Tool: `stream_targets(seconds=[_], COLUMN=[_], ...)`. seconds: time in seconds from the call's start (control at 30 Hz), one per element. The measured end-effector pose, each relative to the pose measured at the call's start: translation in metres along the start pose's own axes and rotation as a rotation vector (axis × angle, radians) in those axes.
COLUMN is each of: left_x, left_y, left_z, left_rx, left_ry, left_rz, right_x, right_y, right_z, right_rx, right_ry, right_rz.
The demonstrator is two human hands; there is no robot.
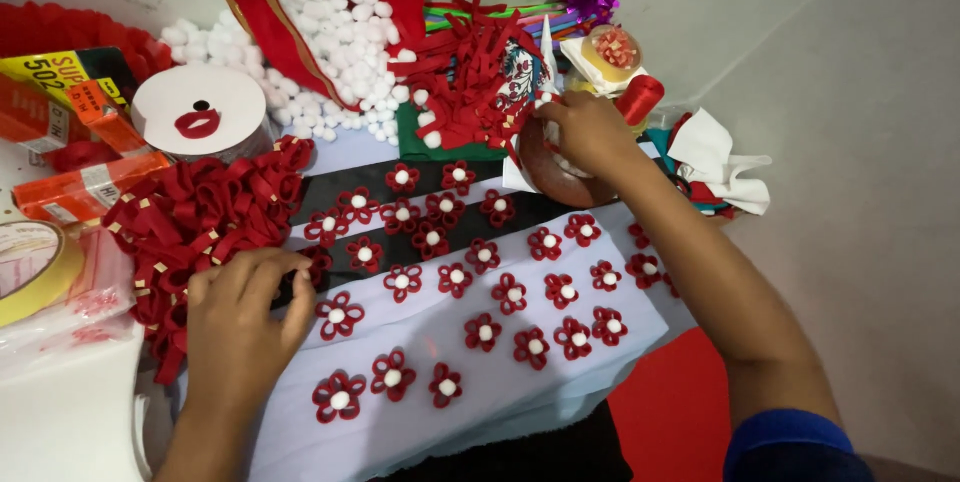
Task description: Arranging small red and white fabric flowers on a white surface to complete a decorative set.
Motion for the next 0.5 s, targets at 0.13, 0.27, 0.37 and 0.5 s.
stream_targets(seconds=[0.13,0.27,0.37,0.5], left_x=[-0.001,0.000,-0.001,0.000], left_y=[0.002,0.001,0.002,-0.003], left_z=[0.001,0.000,0.002,-0.001], left_rx=[0.001,0.019,0.014,0.021], left_ry=[0.000,0.006,-0.006,0.004], left_rz=[0.011,0.002,0.011,-0.019], right_x=[-0.025,-0.040,-0.052,-0.055], right_y=[-0.003,0.006,-0.024,-0.034], right_z=[-0.019,-0.046,-0.046,-0.060], right_rx=[0.062,0.150,0.367,0.956], right_ry=[0.200,0.166,0.254,0.438], right_rz=[0.157,0.101,0.034,-0.164])
Point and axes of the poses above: each hand's wrist, its own x-axis towards the middle knuckle, its own y-axis out of the palm, z = x × y, the point moved 8 cm from there along x, towards the middle knuckle, and after that the axes turned 8 degrees about z, right-handed, at the moved point
